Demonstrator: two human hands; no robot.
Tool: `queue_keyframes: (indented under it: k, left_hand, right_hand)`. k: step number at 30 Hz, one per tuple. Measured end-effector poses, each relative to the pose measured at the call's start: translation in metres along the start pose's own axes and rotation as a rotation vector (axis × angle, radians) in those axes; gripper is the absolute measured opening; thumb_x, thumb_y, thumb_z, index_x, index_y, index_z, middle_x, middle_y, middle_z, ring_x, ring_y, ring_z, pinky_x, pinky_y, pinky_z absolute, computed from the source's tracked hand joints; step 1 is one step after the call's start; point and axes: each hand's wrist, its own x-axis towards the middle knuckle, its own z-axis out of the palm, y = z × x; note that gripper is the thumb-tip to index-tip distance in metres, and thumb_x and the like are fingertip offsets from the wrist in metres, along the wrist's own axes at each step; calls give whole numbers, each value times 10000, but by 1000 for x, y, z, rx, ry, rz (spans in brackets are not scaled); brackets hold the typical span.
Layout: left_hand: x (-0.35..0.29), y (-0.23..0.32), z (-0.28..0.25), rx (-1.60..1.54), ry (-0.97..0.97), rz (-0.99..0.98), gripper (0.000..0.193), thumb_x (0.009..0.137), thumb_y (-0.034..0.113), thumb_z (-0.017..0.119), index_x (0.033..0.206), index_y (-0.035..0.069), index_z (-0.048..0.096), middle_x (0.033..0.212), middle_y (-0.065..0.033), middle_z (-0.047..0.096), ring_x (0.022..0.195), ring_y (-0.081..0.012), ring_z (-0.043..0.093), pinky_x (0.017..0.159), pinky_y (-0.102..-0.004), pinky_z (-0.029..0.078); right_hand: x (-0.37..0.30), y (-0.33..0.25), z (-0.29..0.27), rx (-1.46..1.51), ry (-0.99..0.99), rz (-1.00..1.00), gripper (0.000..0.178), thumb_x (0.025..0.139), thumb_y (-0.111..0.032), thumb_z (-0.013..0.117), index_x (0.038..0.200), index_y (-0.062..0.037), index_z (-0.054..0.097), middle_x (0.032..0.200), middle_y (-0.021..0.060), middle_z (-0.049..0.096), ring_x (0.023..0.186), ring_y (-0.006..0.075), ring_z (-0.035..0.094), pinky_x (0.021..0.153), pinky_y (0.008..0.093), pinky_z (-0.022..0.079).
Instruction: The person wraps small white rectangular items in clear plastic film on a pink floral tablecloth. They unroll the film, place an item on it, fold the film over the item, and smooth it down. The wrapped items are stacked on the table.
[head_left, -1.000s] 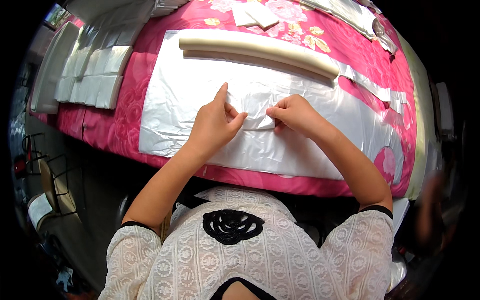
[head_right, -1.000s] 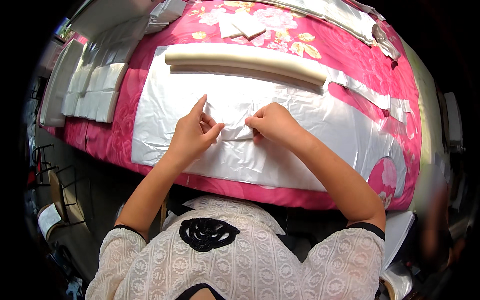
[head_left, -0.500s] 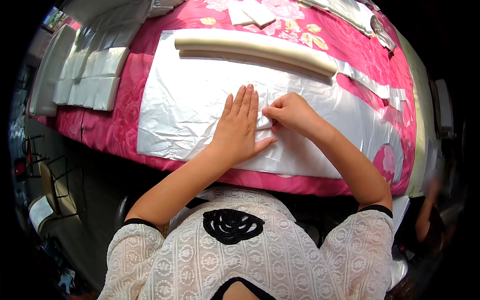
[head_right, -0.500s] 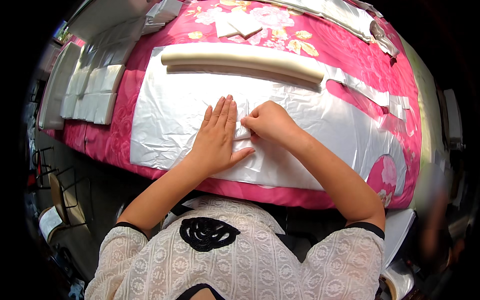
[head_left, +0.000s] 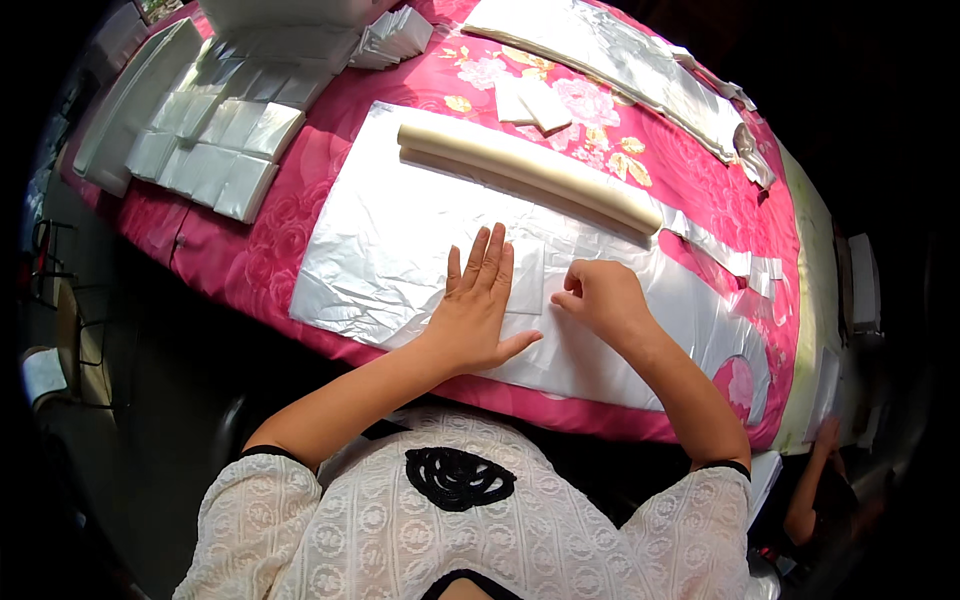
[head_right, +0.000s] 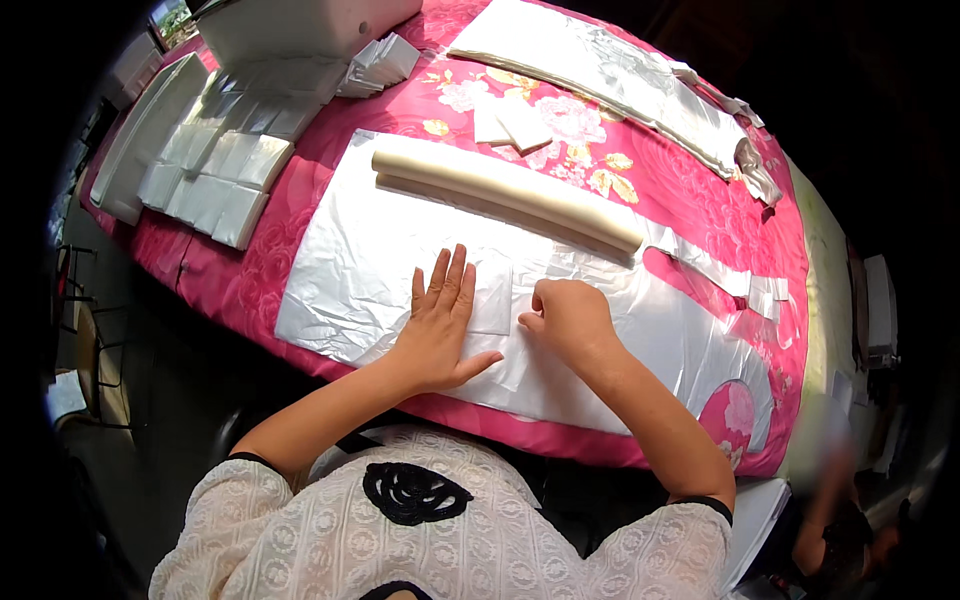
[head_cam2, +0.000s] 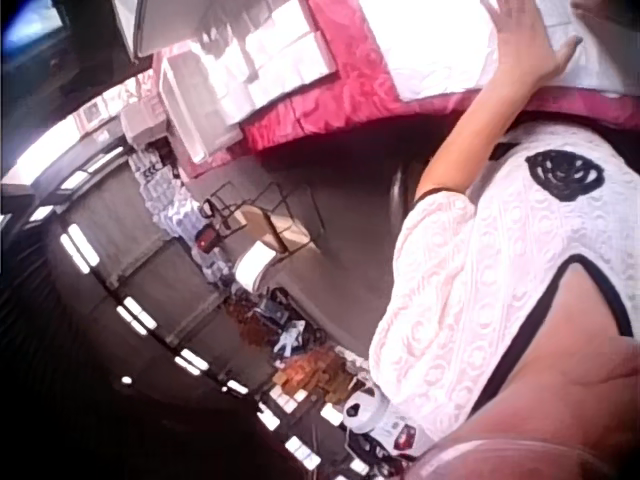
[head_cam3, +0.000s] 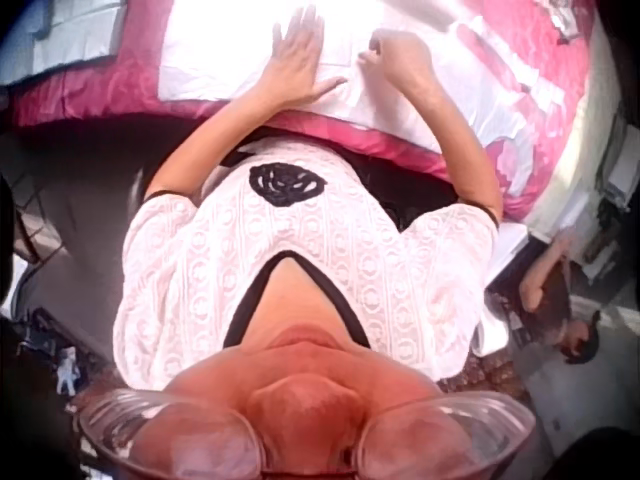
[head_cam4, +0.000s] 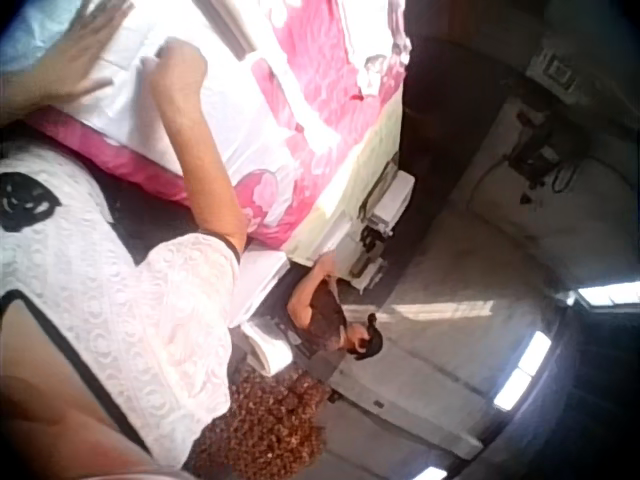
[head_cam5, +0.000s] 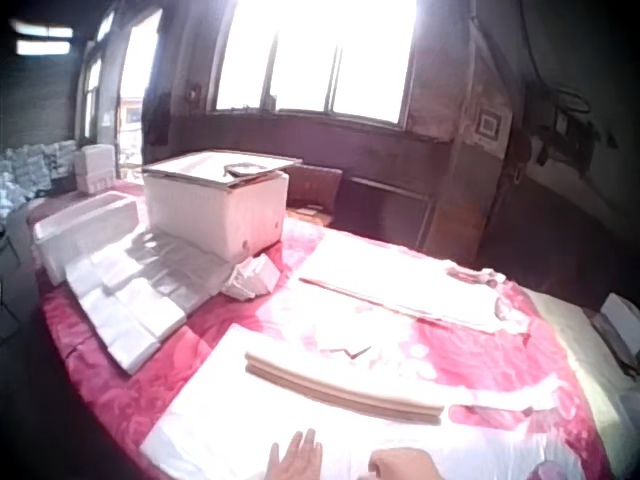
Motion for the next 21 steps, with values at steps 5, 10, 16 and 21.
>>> queue_keyframes:
  k: [5, 10, 16, 21]
  left_hand:
    - [-41, -9, -39, -693, -13, -164, 426, 803, 108, 631, 1191, -19, 510, 1158, -216, 535, 1058, -260, 542, 890, -337, 422]
    - [-112, -28, -47, -1210, -505, -742, 188, 898, 103, 554, 939, -56, 646, 873, -95, 677, 791, -134, 645, 731, -255, 510]
    - [-143, -29, -45, -1595, -217, -1192, 246, 886, 165, 592, 1015, -42, 625, 937, -115, 664, 838, -177, 650, 781, -294, 515]
    - [-150, -42, -36, -1197, -340, -851, 184, 831, 189, 639, 871, 12, 668, 757, -79, 671, 701, -193, 658, 639, -293, 512]
  right_hand:
    - [25, -17, 33, -53, 305, -468, 503, 786, -288, 647, 1199, -36, 512, 1244, 190, 469, 1154, 330, 443, 988, 439, 324]
    - [33, -51, 70, 56, 185, -357, 594, 876, -405, 494, 1333, -36, 399, 1424, 234, 263, 1348, 362, 193, 1092, 477, 126]
    - [-5, -122, 99, 324, -91, -420, 580, 939, -439, 357, 1408, -103, 292, 1484, 200, 140, 1383, 367, 58, 1085, 519, 34]
    - [-25, -136, 98, 199, 5, -657, 465, 893, -360, 488, 1282, -107, 474, 1463, 179, 221, 1379, 362, 102, 1068, 571, 65]
